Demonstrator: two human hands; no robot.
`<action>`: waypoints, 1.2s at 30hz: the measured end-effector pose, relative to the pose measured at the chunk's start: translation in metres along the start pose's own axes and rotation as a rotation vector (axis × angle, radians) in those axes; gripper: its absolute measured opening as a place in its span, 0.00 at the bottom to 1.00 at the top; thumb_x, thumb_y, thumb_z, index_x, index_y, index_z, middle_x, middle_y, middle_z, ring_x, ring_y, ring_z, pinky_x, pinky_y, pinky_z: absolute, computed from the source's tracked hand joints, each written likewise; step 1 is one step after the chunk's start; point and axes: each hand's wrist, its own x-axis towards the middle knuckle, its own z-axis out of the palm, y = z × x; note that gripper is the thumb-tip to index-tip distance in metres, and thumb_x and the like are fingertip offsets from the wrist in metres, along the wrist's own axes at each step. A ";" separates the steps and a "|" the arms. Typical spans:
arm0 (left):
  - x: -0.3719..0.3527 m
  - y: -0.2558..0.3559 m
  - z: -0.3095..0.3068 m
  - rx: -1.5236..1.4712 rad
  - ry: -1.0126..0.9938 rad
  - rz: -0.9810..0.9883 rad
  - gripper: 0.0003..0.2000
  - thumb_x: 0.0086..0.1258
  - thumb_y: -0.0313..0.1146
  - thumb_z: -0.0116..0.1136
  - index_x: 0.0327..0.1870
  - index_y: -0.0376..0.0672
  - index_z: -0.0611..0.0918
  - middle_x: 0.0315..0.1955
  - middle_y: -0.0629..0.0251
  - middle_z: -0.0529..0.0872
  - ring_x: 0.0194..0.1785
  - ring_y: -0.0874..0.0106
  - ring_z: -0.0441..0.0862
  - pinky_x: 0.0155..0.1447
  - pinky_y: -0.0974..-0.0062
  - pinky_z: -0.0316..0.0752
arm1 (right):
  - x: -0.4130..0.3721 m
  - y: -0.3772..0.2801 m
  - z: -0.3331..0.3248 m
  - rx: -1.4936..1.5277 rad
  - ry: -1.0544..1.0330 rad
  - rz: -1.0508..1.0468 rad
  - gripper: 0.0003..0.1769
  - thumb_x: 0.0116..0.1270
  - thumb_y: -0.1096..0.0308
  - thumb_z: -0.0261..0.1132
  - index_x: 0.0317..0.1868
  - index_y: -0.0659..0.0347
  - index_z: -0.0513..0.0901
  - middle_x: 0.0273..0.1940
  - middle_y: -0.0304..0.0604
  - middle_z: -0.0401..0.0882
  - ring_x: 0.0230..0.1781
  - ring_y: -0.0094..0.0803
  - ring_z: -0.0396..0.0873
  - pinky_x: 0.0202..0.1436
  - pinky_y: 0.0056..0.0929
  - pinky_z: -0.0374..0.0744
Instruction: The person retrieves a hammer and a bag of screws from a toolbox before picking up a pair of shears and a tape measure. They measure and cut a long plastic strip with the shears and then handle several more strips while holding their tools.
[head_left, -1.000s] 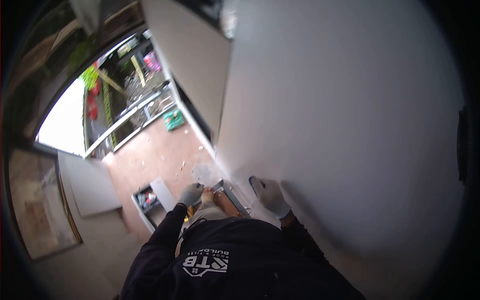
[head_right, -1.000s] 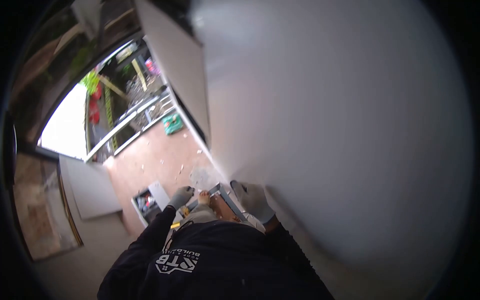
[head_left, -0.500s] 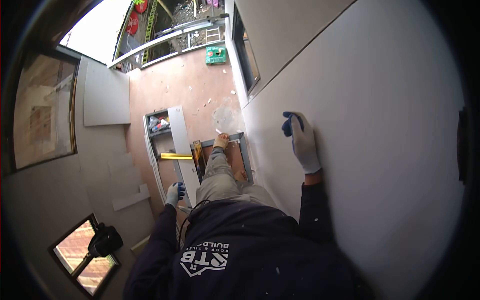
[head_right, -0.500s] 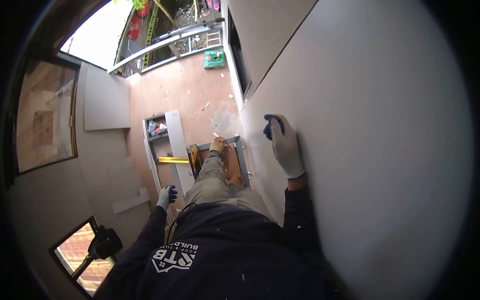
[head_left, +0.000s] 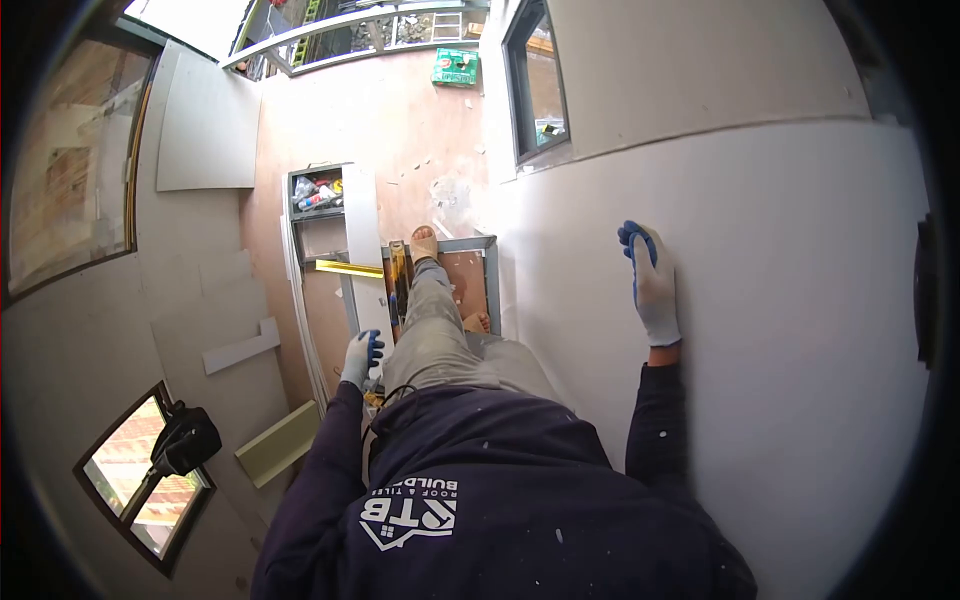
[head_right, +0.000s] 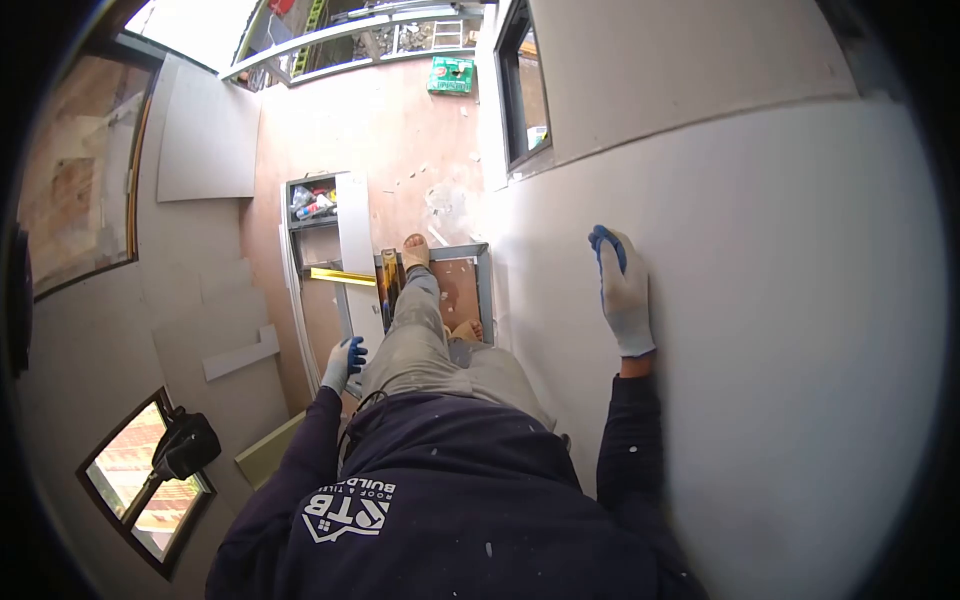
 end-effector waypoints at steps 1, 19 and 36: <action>0.008 0.014 -0.004 0.012 0.008 0.003 0.15 0.76 0.42 0.54 0.57 0.46 0.82 0.32 0.63 0.86 0.26 0.71 0.81 0.27 0.72 0.77 | 0.006 0.004 0.000 -0.044 -0.030 0.017 0.19 0.82 0.63 0.53 0.60 0.69 0.79 0.52 0.45 0.84 0.54 0.30 0.82 0.60 0.30 0.78; 0.045 0.173 -0.030 -0.012 0.068 0.109 0.14 0.74 0.26 0.47 0.54 0.46 0.84 0.32 0.69 0.86 0.26 0.81 0.76 0.26 0.82 0.70 | 0.092 0.032 0.028 -0.133 -0.176 0.352 0.20 0.81 0.60 0.54 0.56 0.68 0.82 0.46 0.43 0.87 0.46 0.28 0.83 0.53 0.27 0.79; 0.068 0.102 0.031 -0.020 0.204 0.096 0.07 0.70 0.29 0.62 0.47 0.42 0.85 0.30 0.72 0.86 0.27 0.82 0.79 0.28 0.84 0.70 | 0.238 0.255 0.146 -0.230 -0.472 0.468 0.21 0.77 0.50 0.56 0.52 0.60 0.84 0.42 0.39 0.87 0.38 0.24 0.82 0.40 0.28 0.78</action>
